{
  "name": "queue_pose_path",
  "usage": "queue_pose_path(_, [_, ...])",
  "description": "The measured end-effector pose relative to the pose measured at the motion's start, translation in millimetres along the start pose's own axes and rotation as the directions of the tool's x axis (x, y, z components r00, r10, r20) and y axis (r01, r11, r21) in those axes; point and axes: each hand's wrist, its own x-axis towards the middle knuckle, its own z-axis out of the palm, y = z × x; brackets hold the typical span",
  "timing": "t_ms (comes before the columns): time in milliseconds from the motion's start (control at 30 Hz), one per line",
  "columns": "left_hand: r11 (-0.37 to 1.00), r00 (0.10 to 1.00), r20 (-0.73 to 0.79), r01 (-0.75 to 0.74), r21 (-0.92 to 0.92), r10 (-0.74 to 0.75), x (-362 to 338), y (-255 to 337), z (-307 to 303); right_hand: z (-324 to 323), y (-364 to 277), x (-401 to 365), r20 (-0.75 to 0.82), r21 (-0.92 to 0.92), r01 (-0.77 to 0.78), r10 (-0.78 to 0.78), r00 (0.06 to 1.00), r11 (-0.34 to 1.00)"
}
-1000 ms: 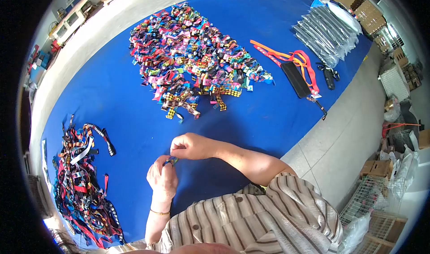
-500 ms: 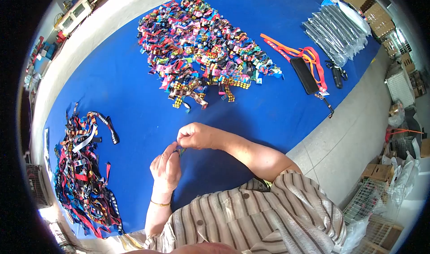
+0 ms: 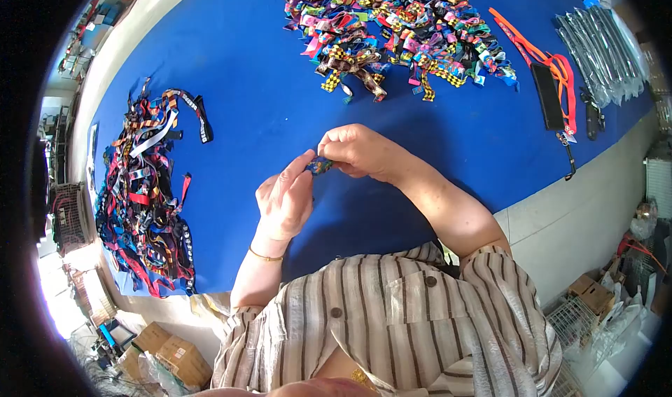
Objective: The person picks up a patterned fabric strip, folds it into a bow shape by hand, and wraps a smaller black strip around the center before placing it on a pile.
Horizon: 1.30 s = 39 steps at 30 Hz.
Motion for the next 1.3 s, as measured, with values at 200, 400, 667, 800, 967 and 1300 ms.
queue_pose_path(200, [0.999,0.999,0.002,0.036,0.022,-0.036,3,0,-1,0,-1,0,-0.024,0.005,0.002,-0.002,1.000,1.000])
queue_pose_path(400, [0.992,0.992,0.049,0.117,0.055,-0.119,3,3,-2,0,2,3,-0.134,-0.021,0.067,-0.069,0.989,0.998])
queue_pose_path(667, [0.993,0.991,0.070,0.111,0.025,-0.113,0,2,4,9,12,11,-0.380,-0.311,0.409,-0.506,0.774,0.858])
queue_pose_path(800, [0.987,0.980,0.120,0.164,-0.006,-0.162,4,2,4,12,12,6,-0.361,-0.457,0.488,-0.656,0.663,0.744])
queue_pose_path(967, [0.864,0.897,0.095,0.442,-0.242,-0.432,-2,-3,13,13,10,2,-0.235,-0.562,0.532,-0.739,0.632,0.634])
queue_pose_path(1300, [0.589,0.831,0.281,0.543,-0.598,-0.480,1,-2,1,11,17,10,-0.227,-0.608,0.544,-0.783,0.579,0.578])
